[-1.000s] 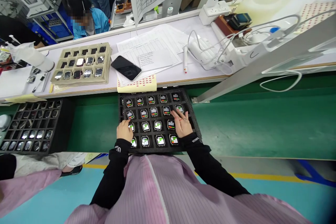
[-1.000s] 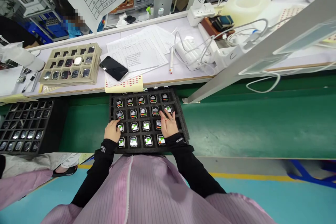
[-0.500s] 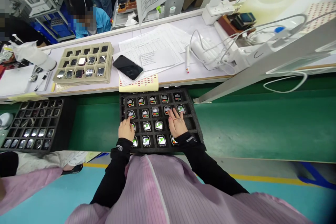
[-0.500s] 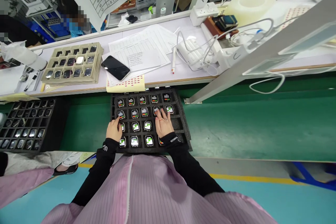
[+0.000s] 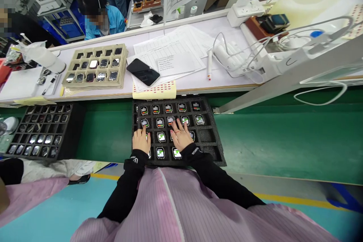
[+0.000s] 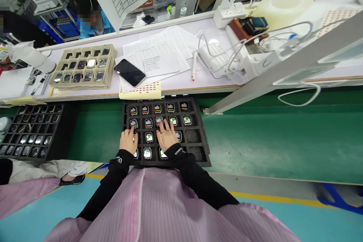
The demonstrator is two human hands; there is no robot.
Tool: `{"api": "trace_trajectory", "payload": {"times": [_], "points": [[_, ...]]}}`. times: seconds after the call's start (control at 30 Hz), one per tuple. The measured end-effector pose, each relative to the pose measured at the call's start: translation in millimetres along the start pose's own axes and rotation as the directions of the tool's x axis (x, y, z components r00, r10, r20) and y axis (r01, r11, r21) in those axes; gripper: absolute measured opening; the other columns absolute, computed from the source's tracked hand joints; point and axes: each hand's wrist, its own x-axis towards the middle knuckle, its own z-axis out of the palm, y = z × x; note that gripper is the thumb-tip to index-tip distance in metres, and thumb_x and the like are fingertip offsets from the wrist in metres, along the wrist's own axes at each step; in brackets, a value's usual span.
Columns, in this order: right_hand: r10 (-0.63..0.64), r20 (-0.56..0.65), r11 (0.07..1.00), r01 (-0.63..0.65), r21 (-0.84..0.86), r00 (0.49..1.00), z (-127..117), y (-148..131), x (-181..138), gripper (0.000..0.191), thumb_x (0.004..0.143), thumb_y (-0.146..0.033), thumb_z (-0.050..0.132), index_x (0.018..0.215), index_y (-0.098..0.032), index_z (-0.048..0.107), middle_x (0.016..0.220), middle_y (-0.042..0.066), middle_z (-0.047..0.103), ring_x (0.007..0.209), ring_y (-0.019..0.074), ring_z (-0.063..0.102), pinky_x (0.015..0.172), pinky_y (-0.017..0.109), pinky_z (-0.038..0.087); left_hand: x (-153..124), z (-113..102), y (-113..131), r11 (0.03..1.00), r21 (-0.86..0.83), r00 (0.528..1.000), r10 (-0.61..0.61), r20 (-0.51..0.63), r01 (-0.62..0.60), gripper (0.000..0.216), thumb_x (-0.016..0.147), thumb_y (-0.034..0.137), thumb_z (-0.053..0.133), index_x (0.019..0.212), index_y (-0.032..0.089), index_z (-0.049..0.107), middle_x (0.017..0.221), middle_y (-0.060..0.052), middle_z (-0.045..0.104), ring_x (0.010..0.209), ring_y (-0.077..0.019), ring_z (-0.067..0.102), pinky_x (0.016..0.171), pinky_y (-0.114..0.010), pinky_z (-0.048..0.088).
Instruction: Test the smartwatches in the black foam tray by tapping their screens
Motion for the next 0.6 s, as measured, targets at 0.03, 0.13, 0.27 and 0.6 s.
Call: {"api": "trace_trajectory", "payload": {"times": [0.03, 0.13, 0.27, 0.6], "points": [[-0.019, 0.002, 1.0, 0.019, 0.014, 1.0, 0.1, -2.0, 0.5, 0.054, 0.1, -0.025, 0.023, 0.145, 0.004, 0.032, 0.136, 0.021, 0.052, 0.144, 0.0304, 0.02, 0.115, 0.06, 0.019, -0.3, 0.8, 0.3, 1.0, 0.004, 1.0, 0.001, -0.001, -0.001, 0.049, 0.096, 0.033, 0.035, 0.141, 0.014, 0.044, 0.113, -0.014, 0.055, 0.107, -0.0272, 0.047, 0.09, -0.039, 0.043], [-0.104, 0.028, 0.993, 0.102, 0.055, 0.994, 3.1, -11.0, 3.3, 0.055, 0.1, -0.024, 0.025, 0.149, -0.001, 0.024, 0.141, 0.017, 0.048, 0.145, 0.0283, 0.018, 0.116, 0.06, 0.019, -0.5, 2.9, 1.0, 1.0, 0.01, 1.0, 0.008, -0.009, -0.008, 0.049, 0.096, 0.033, 0.035, 0.141, 0.015, 0.044, 0.113, -0.014, 0.055, 0.107, -0.0275, 0.046, 0.09, -0.04, 0.043], [-0.166, 0.091, 0.985, 0.161, 0.06, 0.982, 12.4, -24.1, 7.2, 0.057, 0.1, -0.028, 0.029, 0.147, 0.003, 0.029, 0.14, 0.019, 0.048, 0.144, 0.0303, 0.02, 0.117, 0.058, 0.019, -0.8, 3.5, 2.5, 1.0, 0.009, 1.0, 0.003, -0.024, -0.002, 0.051, 0.096, 0.035, 0.037, 0.143, 0.016, 0.043, 0.113, -0.013, 0.055, 0.107, -0.0278, 0.045, 0.09, -0.04, 0.043], [-0.116, 0.062, 0.991, 0.112, 0.072, 0.991, 12.5, -27.0, 28.8, 0.057, 0.097, -0.026, 0.03, 0.147, 0.002, 0.028, 0.14, 0.021, 0.048, 0.145, 0.0303, 0.016, 0.115, 0.061, 0.02, 3.6, -2.3, 9.5, 0.993, 0.118, 1.0, 0.002, 0.03, -0.006, 0.053, 0.096, 0.041, 0.034, 0.144, 0.019, 0.044, 0.109, -0.015, 0.053, 0.102, -0.03, 0.045, 0.087, -0.043, 0.043]]}}
